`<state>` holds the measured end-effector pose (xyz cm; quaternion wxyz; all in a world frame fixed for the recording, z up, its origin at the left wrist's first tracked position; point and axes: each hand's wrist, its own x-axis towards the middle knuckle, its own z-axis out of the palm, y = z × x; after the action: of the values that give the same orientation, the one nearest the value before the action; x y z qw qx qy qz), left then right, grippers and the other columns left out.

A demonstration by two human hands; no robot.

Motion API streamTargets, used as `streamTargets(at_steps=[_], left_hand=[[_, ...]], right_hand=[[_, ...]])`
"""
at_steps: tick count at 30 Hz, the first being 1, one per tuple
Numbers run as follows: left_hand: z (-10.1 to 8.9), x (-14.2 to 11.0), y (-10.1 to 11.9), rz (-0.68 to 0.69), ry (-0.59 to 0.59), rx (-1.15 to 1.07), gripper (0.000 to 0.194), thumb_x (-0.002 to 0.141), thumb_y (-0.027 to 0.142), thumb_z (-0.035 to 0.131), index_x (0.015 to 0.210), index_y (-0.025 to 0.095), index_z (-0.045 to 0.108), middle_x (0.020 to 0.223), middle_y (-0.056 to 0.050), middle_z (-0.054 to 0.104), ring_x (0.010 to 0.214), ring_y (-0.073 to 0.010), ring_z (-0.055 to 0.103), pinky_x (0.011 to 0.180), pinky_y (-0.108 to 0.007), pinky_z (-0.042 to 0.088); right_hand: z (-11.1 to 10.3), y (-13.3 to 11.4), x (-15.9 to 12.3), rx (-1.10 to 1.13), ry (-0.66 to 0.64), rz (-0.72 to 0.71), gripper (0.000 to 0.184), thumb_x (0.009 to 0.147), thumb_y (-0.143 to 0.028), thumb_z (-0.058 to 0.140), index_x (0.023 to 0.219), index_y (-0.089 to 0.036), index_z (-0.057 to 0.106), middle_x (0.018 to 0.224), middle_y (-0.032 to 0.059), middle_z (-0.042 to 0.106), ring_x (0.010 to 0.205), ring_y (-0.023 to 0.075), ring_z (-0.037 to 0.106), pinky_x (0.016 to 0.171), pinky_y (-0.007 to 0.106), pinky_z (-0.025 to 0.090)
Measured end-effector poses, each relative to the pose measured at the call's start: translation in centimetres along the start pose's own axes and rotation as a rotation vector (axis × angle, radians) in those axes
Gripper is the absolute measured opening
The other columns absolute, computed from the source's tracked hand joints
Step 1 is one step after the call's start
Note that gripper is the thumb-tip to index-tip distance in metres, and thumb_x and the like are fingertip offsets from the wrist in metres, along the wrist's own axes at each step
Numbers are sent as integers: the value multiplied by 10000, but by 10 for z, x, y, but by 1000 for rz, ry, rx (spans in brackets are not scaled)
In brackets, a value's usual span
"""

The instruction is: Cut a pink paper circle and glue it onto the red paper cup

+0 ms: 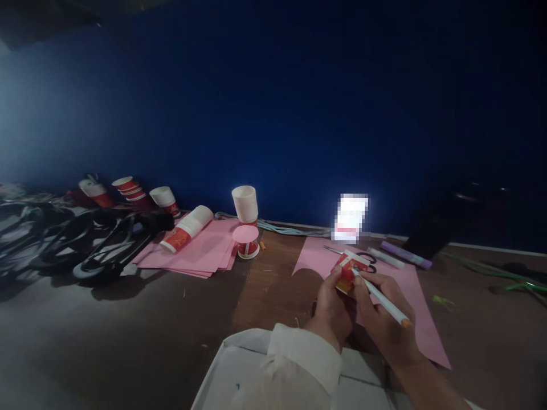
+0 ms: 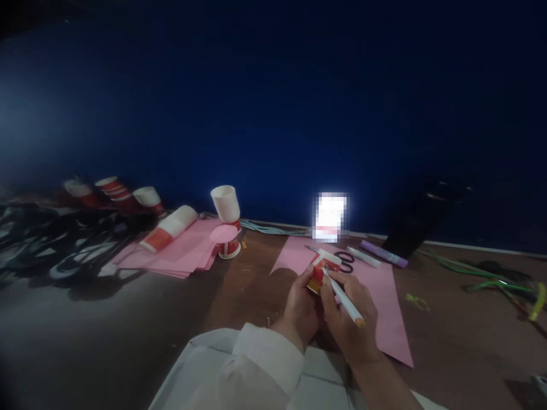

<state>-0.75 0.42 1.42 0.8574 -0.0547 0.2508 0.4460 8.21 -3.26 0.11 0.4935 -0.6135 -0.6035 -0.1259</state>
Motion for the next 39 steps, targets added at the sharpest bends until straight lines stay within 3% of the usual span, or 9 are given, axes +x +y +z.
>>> streamTargets(at_steps=[17, 39], left_hand=[[-3, 0, 1, -3, -56, 10, 286, 856, 343, 657, 926, 75, 728, 790, -91, 709, 808, -188, 678, 783, -257, 525], [2, -3, 4, 23, -6, 11, 273, 887, 312, 620, 922, 64, 731, 833, -103, 722, 765, -170, 666, 756, -250, 510]], right_hand=[[0, 1, 0, 5, 8, -24, 225, 953, -413, 595, 1025, -213, 670, 953, 62, 733, 872, 225, 696, 794, 351, 526], [-4, -1, 1, -19, 4, -9, 226, 956, -416, 584, 1000, -211, 670, 926, 59, 730, 828, 214, 687, 755, 336, 515]])
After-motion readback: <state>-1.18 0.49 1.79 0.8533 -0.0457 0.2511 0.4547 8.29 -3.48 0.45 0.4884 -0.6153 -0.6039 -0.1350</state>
